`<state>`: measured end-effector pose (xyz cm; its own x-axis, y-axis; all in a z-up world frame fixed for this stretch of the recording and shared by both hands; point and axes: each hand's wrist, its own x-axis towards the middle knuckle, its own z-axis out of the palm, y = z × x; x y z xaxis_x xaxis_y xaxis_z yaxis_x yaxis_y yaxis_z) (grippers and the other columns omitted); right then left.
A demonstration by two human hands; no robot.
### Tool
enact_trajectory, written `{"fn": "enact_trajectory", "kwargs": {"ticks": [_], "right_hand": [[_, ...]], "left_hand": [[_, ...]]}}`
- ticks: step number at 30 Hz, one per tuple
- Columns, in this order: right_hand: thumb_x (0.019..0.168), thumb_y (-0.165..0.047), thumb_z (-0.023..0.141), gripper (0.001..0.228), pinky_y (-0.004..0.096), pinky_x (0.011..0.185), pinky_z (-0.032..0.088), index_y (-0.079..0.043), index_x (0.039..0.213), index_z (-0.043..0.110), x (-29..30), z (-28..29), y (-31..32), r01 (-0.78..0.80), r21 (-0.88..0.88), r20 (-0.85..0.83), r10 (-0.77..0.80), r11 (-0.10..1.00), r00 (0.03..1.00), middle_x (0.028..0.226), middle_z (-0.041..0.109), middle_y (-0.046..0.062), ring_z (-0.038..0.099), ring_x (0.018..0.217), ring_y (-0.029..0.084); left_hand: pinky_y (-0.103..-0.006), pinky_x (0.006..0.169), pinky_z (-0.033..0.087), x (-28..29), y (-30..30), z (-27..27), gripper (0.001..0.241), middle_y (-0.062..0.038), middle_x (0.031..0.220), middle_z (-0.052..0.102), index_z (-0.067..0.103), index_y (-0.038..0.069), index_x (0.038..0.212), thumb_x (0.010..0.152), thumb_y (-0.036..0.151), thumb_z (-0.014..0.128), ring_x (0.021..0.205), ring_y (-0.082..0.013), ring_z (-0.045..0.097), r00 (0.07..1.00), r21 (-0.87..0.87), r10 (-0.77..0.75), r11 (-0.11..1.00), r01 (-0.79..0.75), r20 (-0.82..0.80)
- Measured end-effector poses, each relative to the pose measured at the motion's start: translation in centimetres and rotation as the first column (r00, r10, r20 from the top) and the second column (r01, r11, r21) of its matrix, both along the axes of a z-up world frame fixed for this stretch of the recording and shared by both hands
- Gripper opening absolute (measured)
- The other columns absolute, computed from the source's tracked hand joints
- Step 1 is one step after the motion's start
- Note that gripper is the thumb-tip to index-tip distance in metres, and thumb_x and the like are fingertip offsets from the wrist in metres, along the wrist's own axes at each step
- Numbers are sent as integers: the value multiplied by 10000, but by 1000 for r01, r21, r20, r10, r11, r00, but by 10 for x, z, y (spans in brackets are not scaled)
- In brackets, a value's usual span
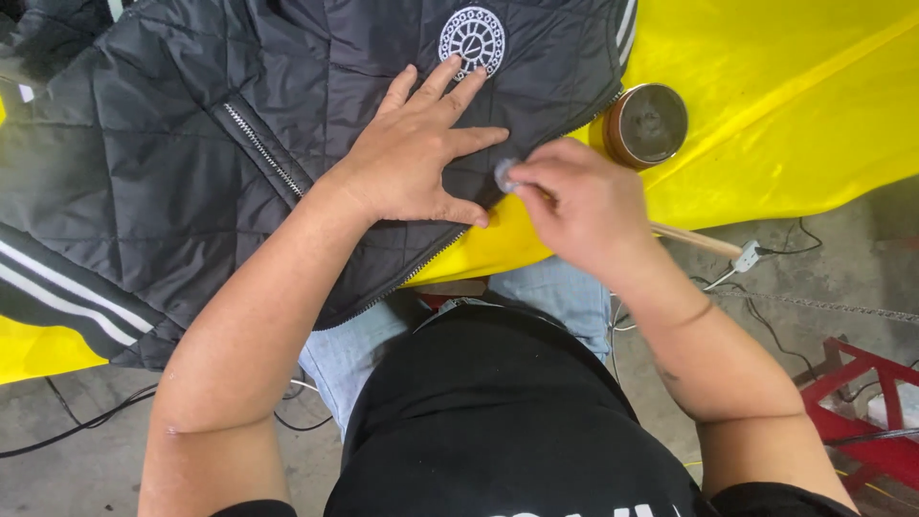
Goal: A person is cleaning and restoring a circular patch on a black quilted jacket using a cleaning block, a hair dryer, and a spray bottle.
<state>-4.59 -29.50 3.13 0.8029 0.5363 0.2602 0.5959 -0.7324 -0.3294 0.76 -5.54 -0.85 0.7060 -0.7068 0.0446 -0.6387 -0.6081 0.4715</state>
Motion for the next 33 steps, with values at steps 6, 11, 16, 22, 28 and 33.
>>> {"fn": "enact_trajectory", "kwargs": {"ticks": [6,11,16,22,28,33], "right_hand": [[984,45,769,177,275,692,515,14,1158,767,4,28,-18,141,295,-183,-89,945,979,1103,713,151,634,874,190],[997,-5,774,163,311,732,565,-8,1160,783,14,21,-21,105,171,-42,-99,980,994,1101,722,128,683,904,223],[1002,-136,737,179,349,682,554,-123,1158,824,23,-1,-9,68,-20,144,-65,997,988,1118,728,42,711,947,213],[989,-167,740,147,311,532,510,-143,1106,825,12,-24,-6,22,-69,129,-13,997,992,1143,720,17,704,777,196],[976,-140,742,132,353,558,542,-126,1094,801,0,-20,17,81,-61,111,-74,995,991,1110,743,41,729,848,231],[995,-125,693,120,331,516,518,-106,1081,775,-17,-13,35,-56,18,-34,57,998,998,1072,709,45,675,722,212]], "left_hand": [[-628,1194,30,-3,-3,6,721,-191,1668,193,574,279,1467,888,706,614,1538,-392,77,1000,23,15,1000,-15,6],[-629,1191,35,-4,-2,-1,575,-211,1663,220,595,273,1455,987,601,527,1536,-411,85,998,6,0,1000,0,55],[-668,1177,59,-6,-6,-1,764,-234,1652,248,600,236,1455,848,694,675,1529,-418,113,996,11,20,1000,-21,86],[-642,1184,13,-4,-2,1,943,-195,1672,195,510,221,1518,759,728,748,1539,-381,57,999,53,30,998,-30,-12],[-662,1172,-37,-3,1,7,1107,-208,1681,106,446,225,1557,658,759,808,1534,-382,-23,997,90,37,996,-30,-69],[-646,1177,-42,-3,1,7,1204,-202,1687,72,408,205,1576,601,755,851,1536,-377,-49,997,134,45,990,-37,-55]]}}
